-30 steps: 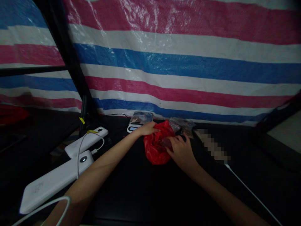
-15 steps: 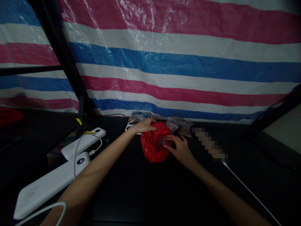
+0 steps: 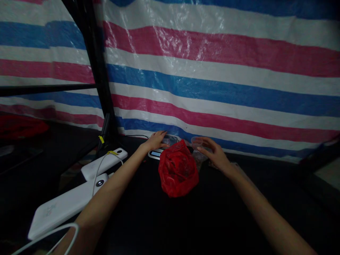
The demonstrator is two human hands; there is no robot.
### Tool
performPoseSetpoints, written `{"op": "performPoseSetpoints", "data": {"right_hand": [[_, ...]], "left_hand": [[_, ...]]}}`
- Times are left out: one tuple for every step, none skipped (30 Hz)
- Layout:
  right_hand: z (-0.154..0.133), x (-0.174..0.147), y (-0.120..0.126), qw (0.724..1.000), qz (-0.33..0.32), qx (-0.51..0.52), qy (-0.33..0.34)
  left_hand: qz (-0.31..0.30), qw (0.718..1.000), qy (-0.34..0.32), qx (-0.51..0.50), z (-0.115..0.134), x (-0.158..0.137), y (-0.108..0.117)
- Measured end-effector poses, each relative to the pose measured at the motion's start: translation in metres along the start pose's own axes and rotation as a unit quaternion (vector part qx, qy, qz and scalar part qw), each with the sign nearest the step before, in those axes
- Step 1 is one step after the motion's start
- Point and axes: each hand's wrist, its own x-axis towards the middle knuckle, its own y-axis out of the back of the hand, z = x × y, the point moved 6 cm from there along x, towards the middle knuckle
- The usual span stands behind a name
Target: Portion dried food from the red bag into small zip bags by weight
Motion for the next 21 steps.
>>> {"op": "performPoseSetpoints", "data": {"right_hand": [[0.001, 0.013, -0.003, 1.000, 0.000, -0.023, 0.014], [0.003, 0.026, -0.007, 0.998, 0.004, -0.052, 0.031], [0.006, 0.038, -0.012, 0.995, 0.006, -0.084, 0.045], [0.010, 0.049, -0.018, 0.991, 0.003, -0.121, 0.057], [0.013, 0.058, -0.024, 0.984, -0.002, -0.164, 0.068], [0.015, 0.065, -0.030, 0.975, -0.010, -0.208, 0.080], [0.015, 0.071, -0.037, 0.962, -0.019, -0.254, 0.094], [0.013, 0.075, -0.043, 0.948, -0.028, -0.298, 0.112], [0.009, 0.077, -0.049, 0.931, -0.037, -0.339, 0.132], [0.003, 0.078, -0.055, 0.913, -0.046, -0.376, 0.154], [-0.004, 0.078, -0.060, 0.894, -0.052, -0.409, 0.177], [-0.011, 0.078, -0.064, 0.874, -0.056, -0.441, 0.199], [-0.019, 0.078, -0.068, 0.853, -0.060, -0.470, 0.220], [-0.026, 0.077, -0.071, 0.832, -0.065, -0.496, 0.242], [-0.032, 0.077, -0.075, 0.810, -0.069, -0.519, 0.264], [-0.038, 0.076, -0.077, 0.790, -0.074, -0.538, 0.286], [-0.042, 0.075, -0.080, 0.770, -0.079, -0.552, 0.309], [-0.046, 0.073, -0.082, 0.754, -0.082, -0.562, 0.329], [-0.049, 0.072, -0.082, 0.744, -0.083, -0.567, 0.345], [-0.052, 0.070, -0.081, 0.740, -0.079, -0.566, 0.354], [-0.053, 0.068, -0.079, 0.746, -0.070, -0.560, 0.353]], "left_hand": [[-0.011, 1.000, 0.007, 0.024, -0.002, 0.000, -0.007], [-0.016, 0.999, 0.010, 0.039, -0.004, -0.001, -0.011], [-0.016, 0.999, 0.009, 0.043, -0.004, -0.001, -0.013], [-0.011, 0.999, 0.004, 0.036, -0.004, -0.001, -0.014], [-0.004, 1.000, -0.003, 0.018, -0.003, 0.000, -0.013], [0.006, 1.000, -0.009, -0.011, -0.003, 0.000, -0.011], [0.016, 0.998, -0.013, -0.051, -0.003, 0.001, -0.009], [0.027, 0.995, -0.015, -0.100, -0.003, 0.002, -0.006], [0.035, 0.987, -0.015, -0.155, -0.003, 0.003, -0.004], [0.040, 0.977, -0.012, -0.211, -0.004, 0.004, -0.003], [0.042, 0.963, -0.006, -0.265, -0.004, 0.005, -0.002], [0.042, 0.949, -0.001, -0.312, -0.004, 0.005, -0.002], [0.040, 0.935, 0.003, -0.353, -0.004, 0.006, -0.002], [0.039, 0.922, 0.004, -0.386, -0.003, 0.006, -0.002], [0.039, 0.910, 0.001, -0.413, -0.002, 0.006, -0.002], [0.040, 0.899, -0.003, -0.435, -0.001, 0.006, -0.002], [0.041, 0.891, -0.005, -0.452, -0.001, 0.007, -0.002], [0.039, 0.886, -0.004, -0.463, 0.000, 0.007, -0.003], [0.037, 0.882, 0.000, -0.470, 0.000, 0.007, -0.003], [0.036, 0.880, 0.005, -0.474, 0.000, 0.007, -0.003], [0.037, 0.879, 0.010, -0.475, 0.000, 0.007, -0.002]]}}
